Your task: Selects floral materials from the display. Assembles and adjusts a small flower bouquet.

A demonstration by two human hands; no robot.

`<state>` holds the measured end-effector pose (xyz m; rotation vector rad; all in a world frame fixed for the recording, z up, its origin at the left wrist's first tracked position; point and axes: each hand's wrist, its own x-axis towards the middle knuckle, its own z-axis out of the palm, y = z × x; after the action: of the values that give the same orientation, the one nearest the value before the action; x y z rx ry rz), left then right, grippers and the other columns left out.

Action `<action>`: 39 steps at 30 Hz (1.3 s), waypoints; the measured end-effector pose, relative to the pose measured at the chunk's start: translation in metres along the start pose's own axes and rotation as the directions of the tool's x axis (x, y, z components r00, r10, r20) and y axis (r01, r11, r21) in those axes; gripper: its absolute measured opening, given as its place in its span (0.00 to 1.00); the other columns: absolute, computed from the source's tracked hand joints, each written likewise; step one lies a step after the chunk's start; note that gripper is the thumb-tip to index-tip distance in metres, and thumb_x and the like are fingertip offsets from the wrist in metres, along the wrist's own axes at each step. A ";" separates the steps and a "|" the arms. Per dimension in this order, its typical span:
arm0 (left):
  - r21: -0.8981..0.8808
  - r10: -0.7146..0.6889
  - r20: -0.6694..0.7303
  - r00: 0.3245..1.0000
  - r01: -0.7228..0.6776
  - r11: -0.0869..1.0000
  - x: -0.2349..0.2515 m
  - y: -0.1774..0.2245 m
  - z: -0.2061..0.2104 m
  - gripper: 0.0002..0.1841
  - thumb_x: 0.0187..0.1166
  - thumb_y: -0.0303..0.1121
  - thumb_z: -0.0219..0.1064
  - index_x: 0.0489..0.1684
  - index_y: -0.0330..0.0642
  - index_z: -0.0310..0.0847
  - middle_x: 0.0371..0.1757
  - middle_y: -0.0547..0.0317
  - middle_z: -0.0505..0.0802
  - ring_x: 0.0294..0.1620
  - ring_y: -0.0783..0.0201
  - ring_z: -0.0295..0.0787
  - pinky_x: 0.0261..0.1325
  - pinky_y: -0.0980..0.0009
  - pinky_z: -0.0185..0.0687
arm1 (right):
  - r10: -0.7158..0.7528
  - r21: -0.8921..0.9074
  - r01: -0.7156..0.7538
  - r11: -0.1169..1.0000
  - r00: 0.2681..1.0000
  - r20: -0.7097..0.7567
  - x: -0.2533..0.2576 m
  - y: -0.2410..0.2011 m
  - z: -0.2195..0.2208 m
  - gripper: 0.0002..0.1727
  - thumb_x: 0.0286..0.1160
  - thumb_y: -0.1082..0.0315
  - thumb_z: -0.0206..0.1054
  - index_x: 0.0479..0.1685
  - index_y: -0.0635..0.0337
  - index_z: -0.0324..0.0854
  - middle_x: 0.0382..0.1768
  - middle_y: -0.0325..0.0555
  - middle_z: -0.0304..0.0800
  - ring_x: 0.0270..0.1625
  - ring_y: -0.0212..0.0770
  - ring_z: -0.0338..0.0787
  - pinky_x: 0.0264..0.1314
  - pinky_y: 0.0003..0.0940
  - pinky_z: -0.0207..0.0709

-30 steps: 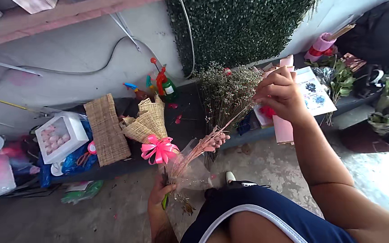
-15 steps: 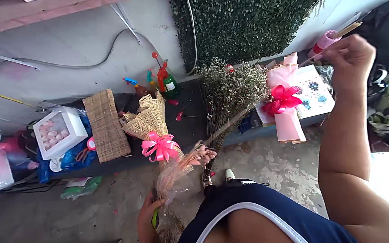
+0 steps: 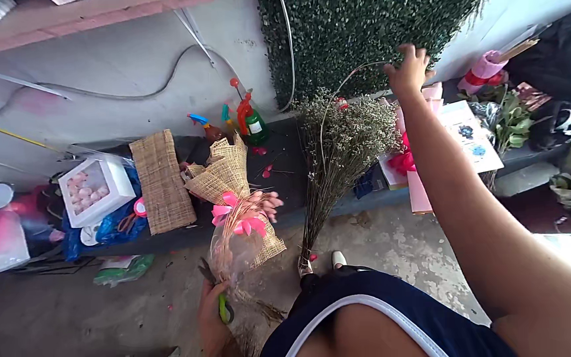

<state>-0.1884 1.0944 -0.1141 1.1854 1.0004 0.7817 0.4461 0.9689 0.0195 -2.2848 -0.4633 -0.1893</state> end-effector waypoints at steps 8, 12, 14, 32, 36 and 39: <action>-0.115 0.128 0.014 0.992 -0.125 0.985 -0.004 0.016 0.030 0.21 0.48 0.21 0.67 0.42 0.51 0.75 0.29 0.85 0.92 0.31 0.89 0.88 0.36 0.86 0.86 | -0.931 0.440 0.835 0.331 0.366 0.006 -0.193 -0.127 0.003 0.08 0.77 0.66 0.69 0.41 0.54 0.95 0.47 0.47 0.96 0.58 0.49 0.89 0.68 0.61 0.65; -0.262 0.239 0.173 0.955 -0.190 0.946 0.000 0.009 0.027 0.23 0.48 0.37 0.86 0.46 0.60 0.88 0.39 0.81 0.96 0.39 0.85 0.91 0.45 0.82 0.88 | -0.941 0.430 0.876 0.218 0.306 -0.147 -0.275 -0.134 0.017 0.04 0.71 0.60 0.74 0.37 0.42 0.95 0.52 0.42 0.93 0.61 0.48 0.83 0.66 0.56 0.63; -0.242 0.245 0.193 0.950 -0.196 0.950 -0.002 0.009 0.031 0.19 0.49 0.35 0.84 0.42 0.62 0.88 0.38 0.82 0.96 0.40 0.86 0.91 0.46 0.82 0.88 | -0.925 0.407 0.875 0.261 0.348 -0.154 -0.292 -0.138 0.030 0.05 0.72 0.58 0.74 0.40 0.39 0.95 0.57 0.43 0.91 0.63 0.50 0.81 0.66 0.55 0.62; -0.076 0.231 0.408 0.883 -0.219 0.973 0.003 0.016 0.038 0.14 0.60 0.31 0.75 0.39 0.66 0.92 0.38 0.85 0.96 0.39 0.88 0.90 0.45 0.85 0.86 | -0.969 0.204 0.950 0.237 0.246 -0.019 -0.289 -0.112 0.043 0.06 0.57 0.56 0.71 0.26 0.47 0.88 0.51 0.45 0.91 0.60 0.55 0.82 0.64 0.59 0.61; -0.053 0.201 0.431 0.880 -0.198 0.979 0.002 0.014 0.039 0.13 0.59 0.29 0.74 0.35 0.65 0.91 0.34 0.85 0.96 0.35 0.88 0.89 0.41 0.86 0.86 | -0.960 0.189 0.943 0.273 0.280 -0.012 -0.283 -0.100 0.036 0.07 0.57 0.56 0.71 0.22 0.47 0.86 0.46 0.45 0.89 0.58 0.56 0.81 0.62 0.60 0.60; -0.021 0.166 0.429 0.888 -0.174 0.984 0.002 0.012 0.035 0.13 0.59 0.27 0.72 0.37 0.62 0.90 0.35 0.84 0.96 0.36 0.88 0.90 0.43 0.85 0.86 | -0.954 0.129 0.946 0.297 0.300 -0.005 -0.272 -0.091 0.027 0.08 0.62 0.57 0.71 0.24 0.49 0.87 0.48 0.46 0.90 0.60 0.57 0.81 0.62 0.61 0.61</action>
<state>-0.1551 1.0858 -0.1005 1.4001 0.5423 0.6080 0.1601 0.9721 -0.0125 -1.5766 -1.8366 -0.6549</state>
